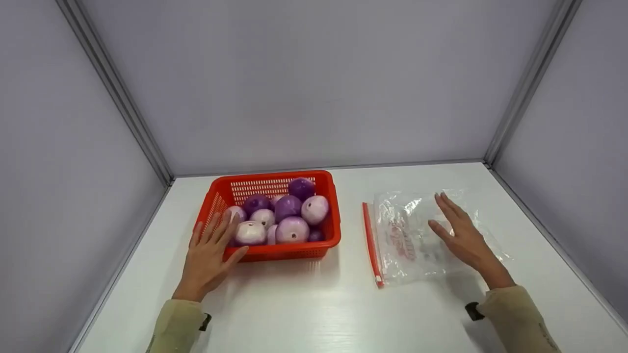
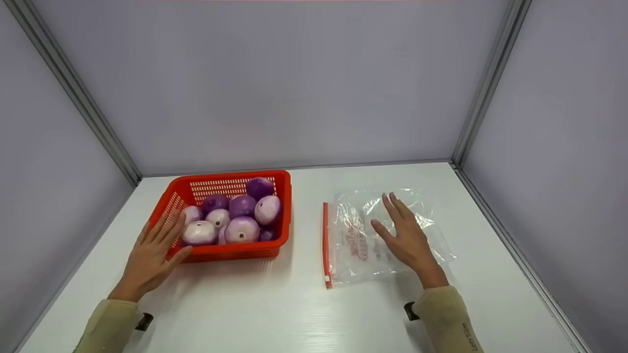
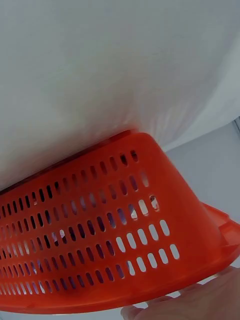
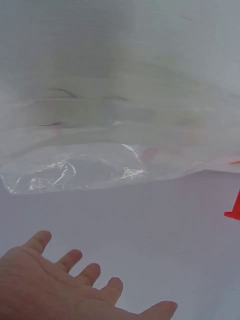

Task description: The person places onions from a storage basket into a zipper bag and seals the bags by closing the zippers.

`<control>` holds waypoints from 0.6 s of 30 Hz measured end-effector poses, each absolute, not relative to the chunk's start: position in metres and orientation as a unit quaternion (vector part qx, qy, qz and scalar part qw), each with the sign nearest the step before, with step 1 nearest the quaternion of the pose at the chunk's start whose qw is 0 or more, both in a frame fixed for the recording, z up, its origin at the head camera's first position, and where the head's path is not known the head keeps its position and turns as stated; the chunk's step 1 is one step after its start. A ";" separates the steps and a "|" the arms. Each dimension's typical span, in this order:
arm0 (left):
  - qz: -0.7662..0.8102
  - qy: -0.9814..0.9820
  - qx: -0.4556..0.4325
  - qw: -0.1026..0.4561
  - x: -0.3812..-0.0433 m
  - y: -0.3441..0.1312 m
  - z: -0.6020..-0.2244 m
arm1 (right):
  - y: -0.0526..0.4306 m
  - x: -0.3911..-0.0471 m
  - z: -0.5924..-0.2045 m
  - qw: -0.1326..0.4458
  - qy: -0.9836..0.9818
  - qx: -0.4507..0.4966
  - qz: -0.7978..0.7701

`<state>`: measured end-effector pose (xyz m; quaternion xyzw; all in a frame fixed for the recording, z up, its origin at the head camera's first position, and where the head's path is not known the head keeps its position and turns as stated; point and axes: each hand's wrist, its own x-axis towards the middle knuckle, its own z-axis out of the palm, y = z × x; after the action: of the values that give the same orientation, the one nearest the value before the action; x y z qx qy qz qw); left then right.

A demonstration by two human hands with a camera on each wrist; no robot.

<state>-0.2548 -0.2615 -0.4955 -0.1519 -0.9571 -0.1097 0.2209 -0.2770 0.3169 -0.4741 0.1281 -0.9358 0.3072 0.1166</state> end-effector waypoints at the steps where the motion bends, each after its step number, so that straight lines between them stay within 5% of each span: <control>1: -0.115 -0.957 -0.152 0.219 -0.256 -0.260 -0.495 | 0.315 -0.280 -0.473 0.097 -0.929 0.119 0.336; 18: -0.103 -0.964 -0.151 0.193 -0.261 -0.241 -0.496 | 0.235 -0.338 -0.501 -0.083 -0.802 0.002 0.592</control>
<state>-0.2607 -0.2412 -0.4960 -0.1510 -0.9640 -0.1029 0.1932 -0.3380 0.2355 -0.5009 0.0015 -0.8016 0.5921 -0.0832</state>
